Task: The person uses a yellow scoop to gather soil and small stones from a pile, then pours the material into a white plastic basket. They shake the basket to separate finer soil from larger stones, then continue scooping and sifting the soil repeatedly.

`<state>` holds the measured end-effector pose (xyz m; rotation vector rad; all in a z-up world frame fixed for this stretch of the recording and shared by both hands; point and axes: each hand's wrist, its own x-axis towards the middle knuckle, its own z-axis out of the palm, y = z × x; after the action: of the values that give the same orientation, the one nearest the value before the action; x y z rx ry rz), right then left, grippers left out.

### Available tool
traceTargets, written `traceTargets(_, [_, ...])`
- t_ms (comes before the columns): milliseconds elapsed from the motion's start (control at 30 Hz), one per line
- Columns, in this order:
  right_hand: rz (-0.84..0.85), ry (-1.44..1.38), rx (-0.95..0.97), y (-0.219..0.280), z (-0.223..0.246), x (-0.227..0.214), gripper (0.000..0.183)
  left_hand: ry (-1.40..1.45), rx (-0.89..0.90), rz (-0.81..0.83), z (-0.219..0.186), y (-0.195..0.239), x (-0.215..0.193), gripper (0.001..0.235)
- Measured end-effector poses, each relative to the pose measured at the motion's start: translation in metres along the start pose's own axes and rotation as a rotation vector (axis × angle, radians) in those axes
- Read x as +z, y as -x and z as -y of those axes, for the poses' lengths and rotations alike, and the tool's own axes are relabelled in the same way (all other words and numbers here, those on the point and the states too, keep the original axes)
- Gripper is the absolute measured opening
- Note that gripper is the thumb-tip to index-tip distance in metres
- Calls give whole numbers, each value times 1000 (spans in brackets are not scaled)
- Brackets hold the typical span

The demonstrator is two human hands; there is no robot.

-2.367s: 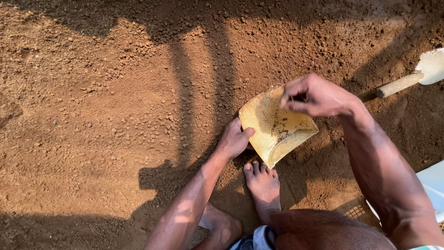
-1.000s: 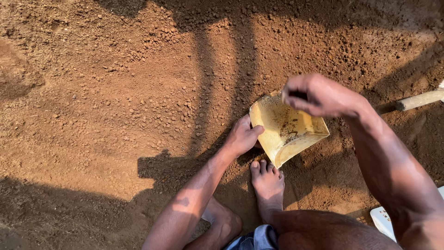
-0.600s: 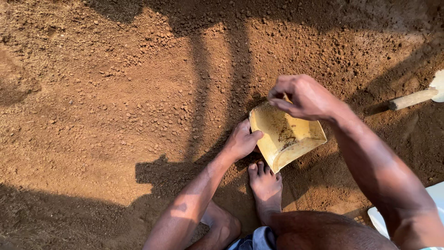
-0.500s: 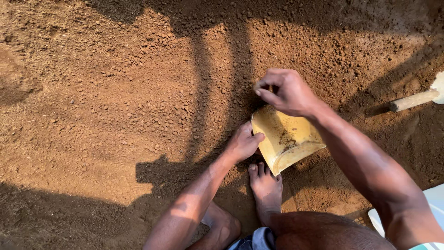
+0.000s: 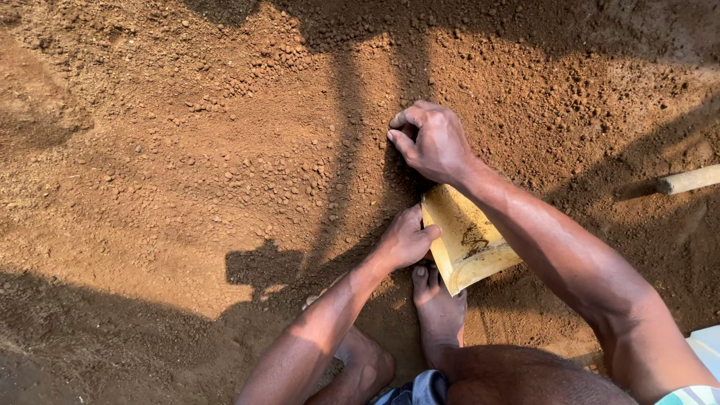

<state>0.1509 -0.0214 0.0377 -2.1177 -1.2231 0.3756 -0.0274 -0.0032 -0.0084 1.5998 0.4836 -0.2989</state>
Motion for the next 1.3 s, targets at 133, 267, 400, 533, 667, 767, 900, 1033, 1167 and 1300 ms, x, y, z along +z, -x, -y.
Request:
traceTargets(133, [5, -1, 38, -1, 0, 3, 8, -22, -31, 28, -2, 1, 2, 35])
traceTargets(267, [4, -72, 48, 7, 3, -9, 7, -9, -6, 16, 1, 1, 0, 34])
traceTargets(400, [224, -210, 160, 35, -2, -54, 7, 18, 48, 13, 1, 0, -3, 33])
traceTargets(533, [442, -209, 28, 72, -19, -102, 9, 81, -31, 32, -5, -2, -11, 32])
traceTargets(667, [320, -44, 177, 72, -60, -115, 16, 207, -156, 63, -16, -11, -12, 35])
traceTargets(767, [-9, 80, 170, 37, -104, -112, 14, 35, 33, -10, -24, -18, -16, 35])
traceTargets(900, [-178, 358, 75, -29, -156, -103, 13, 45, 18, 25, -29, -25, -25, 33])
traceTargets(1033, [-240, 459, -55, -73, -185, -98, 14, 64, 110, -20, -33, -31, -29, 35])
traceTargets(1167, [-202, 470, -91, -94, -195, -91, 16, 70, 85, -5, -37, -33, -33, 35])
traceTargets(1300, [-153, 515, -82, -98, -199, -89, 17, 50, 138, -13, -40, -36, -35, 36])
